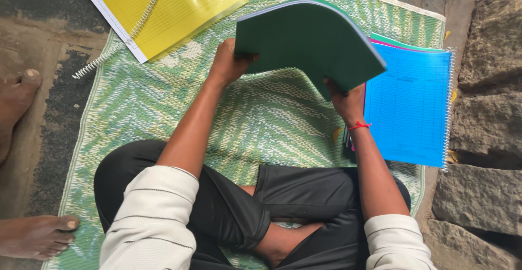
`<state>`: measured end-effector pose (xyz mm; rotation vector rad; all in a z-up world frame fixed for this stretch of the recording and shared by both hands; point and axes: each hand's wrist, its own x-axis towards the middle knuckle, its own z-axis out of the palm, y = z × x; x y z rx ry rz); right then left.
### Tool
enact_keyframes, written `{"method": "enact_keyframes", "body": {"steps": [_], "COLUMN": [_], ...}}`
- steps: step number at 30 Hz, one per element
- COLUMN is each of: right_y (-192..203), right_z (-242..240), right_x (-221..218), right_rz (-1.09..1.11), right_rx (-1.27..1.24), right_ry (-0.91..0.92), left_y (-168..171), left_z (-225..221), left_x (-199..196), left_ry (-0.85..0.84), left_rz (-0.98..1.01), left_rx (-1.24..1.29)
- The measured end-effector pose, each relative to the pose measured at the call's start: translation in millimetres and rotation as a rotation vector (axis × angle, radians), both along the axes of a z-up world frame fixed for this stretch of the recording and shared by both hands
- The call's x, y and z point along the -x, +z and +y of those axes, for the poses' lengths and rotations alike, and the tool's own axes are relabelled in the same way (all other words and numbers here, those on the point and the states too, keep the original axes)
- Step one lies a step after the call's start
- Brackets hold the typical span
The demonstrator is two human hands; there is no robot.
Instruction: The person threads a plastic spiral coil through the pre-punched holes of a notebook cover and pages by hand, rotating the coil to advance it through the entire edge.
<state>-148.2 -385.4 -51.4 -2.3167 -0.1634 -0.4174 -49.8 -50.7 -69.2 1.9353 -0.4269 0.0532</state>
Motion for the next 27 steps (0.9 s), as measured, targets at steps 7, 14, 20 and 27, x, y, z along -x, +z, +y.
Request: {"method": "enact_keyframes", "body": {"steps": [7, 14, 20, 27], "right_y": [-13.6, -22.8, -34.6, -12.2], "right_z": [-7.2, -10.6, -16.4, -6.7], "right_x": [0.7, 2.8, -2.9, 5.4], "right_rz": [-0.077, -0.064, -0.12, 0.161], "right_rx": [0.067, 0.008, 0.134, -0.214], "right_ry": [0.064, 0.026, 0.063, 0.01], "left_y": [-21.2, -33.6, -36.6, -8.4], "left_z": [10.7, -5.7, -0.6, -11.5], "left_x": [10.9, 4.9, 6.7, 7.6], "left_ry": [-0.059, 0.043, -0.023, -0.014], "left_rz": [-0.002, -0.016, -0.011, -0.047], "left_rx": [-0.176, -0.281, -0.366, -0.327]}}
